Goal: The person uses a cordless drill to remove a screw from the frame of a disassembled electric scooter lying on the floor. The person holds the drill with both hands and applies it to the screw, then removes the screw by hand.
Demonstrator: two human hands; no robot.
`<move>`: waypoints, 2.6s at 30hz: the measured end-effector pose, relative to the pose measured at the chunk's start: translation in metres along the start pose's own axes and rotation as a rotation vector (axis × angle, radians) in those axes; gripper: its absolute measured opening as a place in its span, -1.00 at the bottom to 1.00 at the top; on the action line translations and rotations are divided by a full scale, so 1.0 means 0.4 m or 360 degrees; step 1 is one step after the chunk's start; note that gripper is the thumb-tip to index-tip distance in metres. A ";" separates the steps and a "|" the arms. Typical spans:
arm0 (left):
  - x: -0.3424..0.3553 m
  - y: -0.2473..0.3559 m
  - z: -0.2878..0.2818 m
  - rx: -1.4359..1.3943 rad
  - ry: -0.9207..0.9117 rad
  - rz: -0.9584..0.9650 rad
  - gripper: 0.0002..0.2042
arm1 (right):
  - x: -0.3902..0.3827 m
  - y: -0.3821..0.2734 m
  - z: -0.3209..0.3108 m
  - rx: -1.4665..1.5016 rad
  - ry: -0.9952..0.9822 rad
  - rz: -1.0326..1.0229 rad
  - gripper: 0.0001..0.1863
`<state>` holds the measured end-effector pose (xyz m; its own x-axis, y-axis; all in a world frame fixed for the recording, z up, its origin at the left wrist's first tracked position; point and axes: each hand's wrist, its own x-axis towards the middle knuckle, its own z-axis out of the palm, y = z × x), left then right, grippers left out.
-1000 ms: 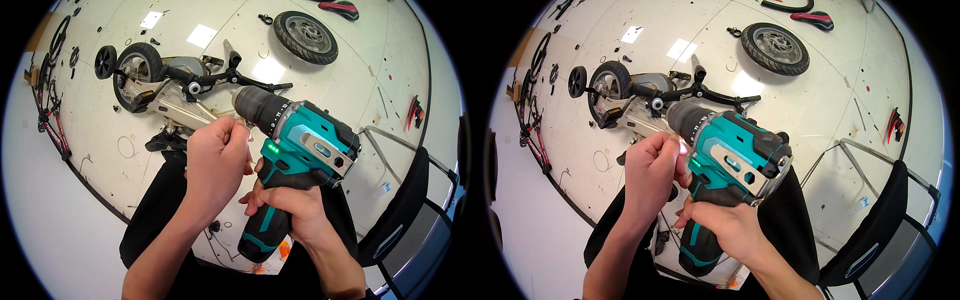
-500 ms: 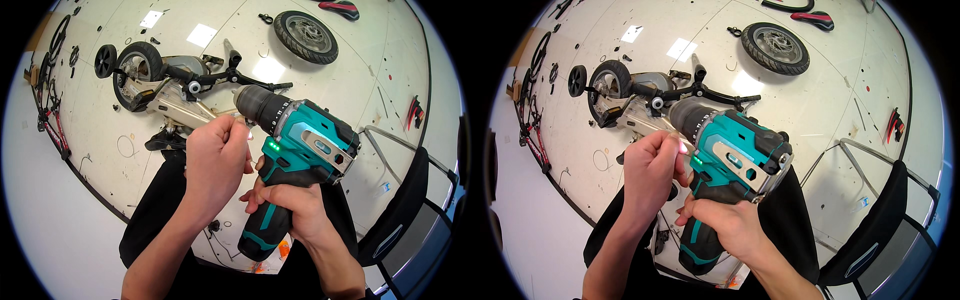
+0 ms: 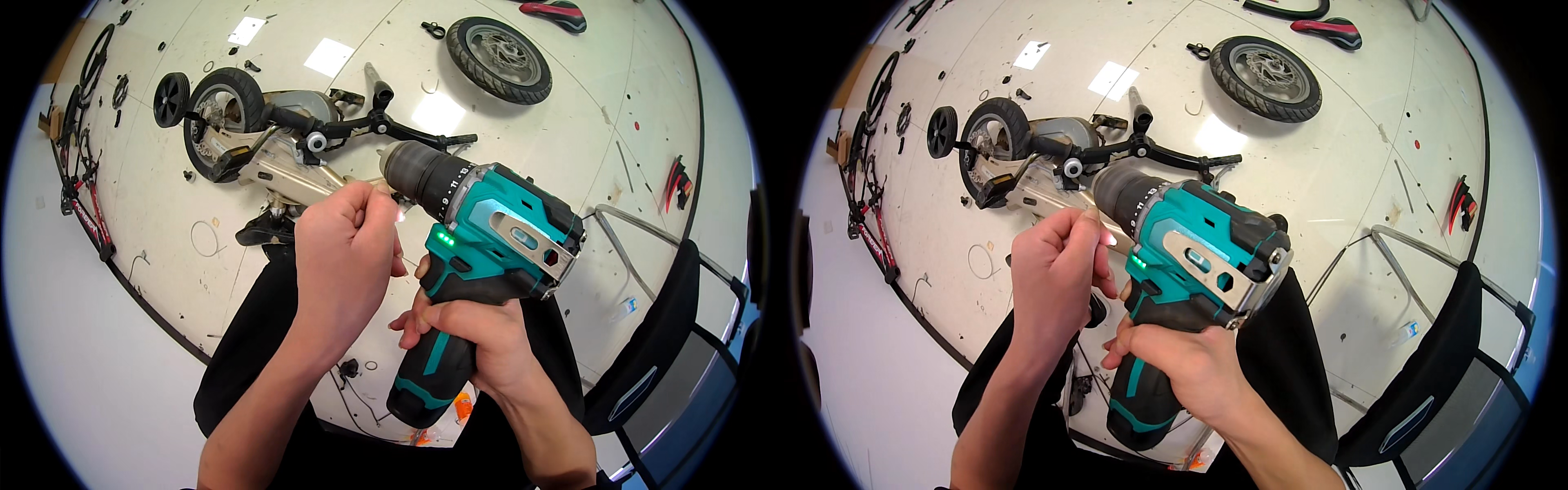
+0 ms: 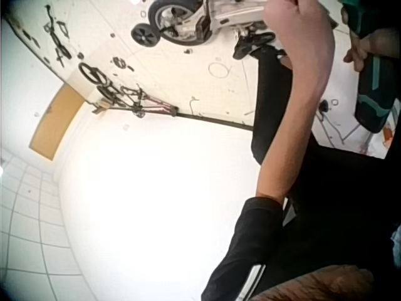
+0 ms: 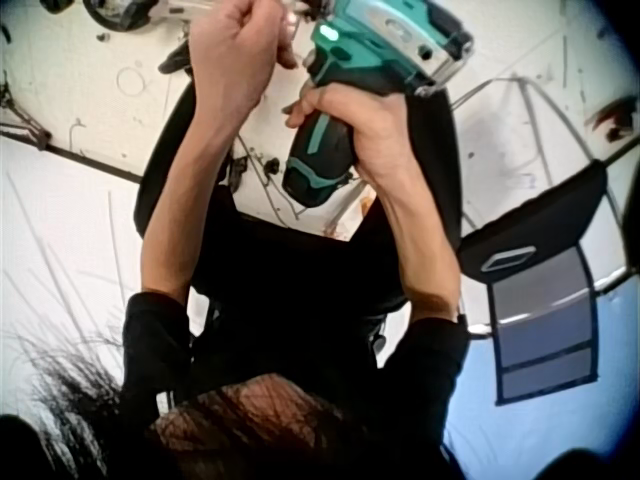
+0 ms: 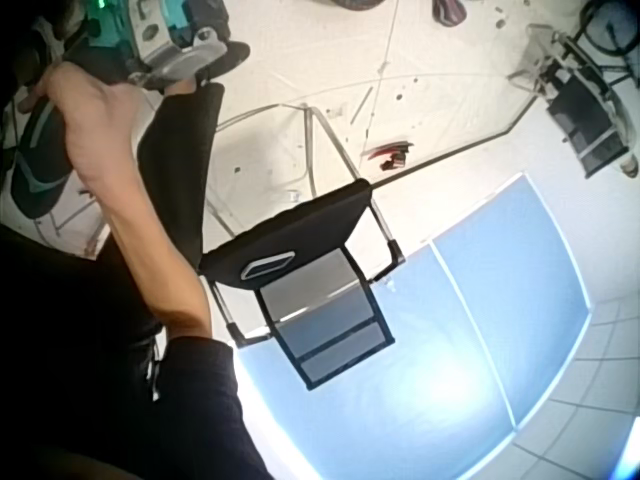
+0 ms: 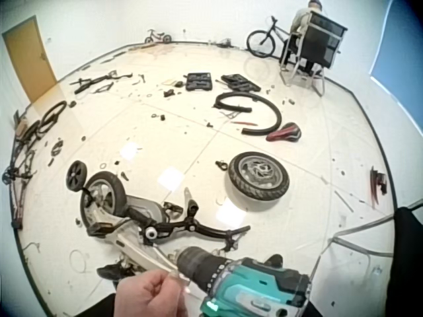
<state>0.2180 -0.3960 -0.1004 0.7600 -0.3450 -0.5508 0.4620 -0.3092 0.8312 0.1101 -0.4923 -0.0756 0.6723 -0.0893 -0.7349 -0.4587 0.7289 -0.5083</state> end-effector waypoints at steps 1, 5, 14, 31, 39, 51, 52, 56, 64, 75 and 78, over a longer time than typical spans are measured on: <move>0.001 -0.001 0.000 0.0006 0.0013 0.0004 -0.73 | 0.000 0.000 0.000 0.0005 -0.0015 0.0000 -0.58; 0.003 -0.003 -0.002 0.0015 0.0010 0.0029 -0.71 | 0.000 -0.001 0.000 -0.0013 -0.0038 -0.0011 -0.58; -0.003 0.000 0.000 0.0055 -0.0026 0.0045 -0.72 | 0.003 0.000 0.002 0.0006 0.0015 -0.0015 -0.59; -0.014 -0.013 0.011 0.0305 -0.0090 0.0134 -0.76 | -0.003 -0.001 0.002 -0.0140 -0.0016 -0.0071 -0.80; -0.014 -0.009 0.015 0.0200 -0.0069 0.0074 -0.76 | -0.001 -0.009 0.003 -0.0147 0.0049 -0.0039 -0.60; -0.014 0.001 0.010 0.0193 -0.0031 0.0035 -0.75 | 0.004 -0.003 0.002 -0.0151 0.0082 -0.0053 -0.61; -0.014 0.000 0.010 0.0190 -0.0029 0.0054 -0.75 | 0.005 -0.003 0.001 -0.0145 0.0068 -0.0061 -0.61; -0.018 -0.004 0.012 0.0207 -0.0033 0.0072 -0.75 | 0.005 -0.003 0.002 -0.0128 0.0037 -0.0078 -0.61; -0.020 0.000 0.014 0.0217 -0.0014 0.0053 -0.76 | 0.003 -0.005 0.000 -0.0127 0.0057 -0.0058 -0.61; -0.018 0.004 0.010 0.0158 -0.0025 0.0055 -0.75 | 0.004 -0.003 0.002 -0.0092 0.0081 -0.0015 -0.59; -0.012 0.004 0.007 0.0128 -0.0003 0.0034 -0.74 | 0.006 -0.001 -0.001 -0.0062 0.0081 0.0007 -0.59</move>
<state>0.2140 -0.3971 -0.0967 0.7683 -0.3538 -0.5334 0.4076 -0.3721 0.8339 0.1117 -0.4931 -0.0771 0.6401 -0.1210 -0.7587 -0.4849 0.7024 -0.5212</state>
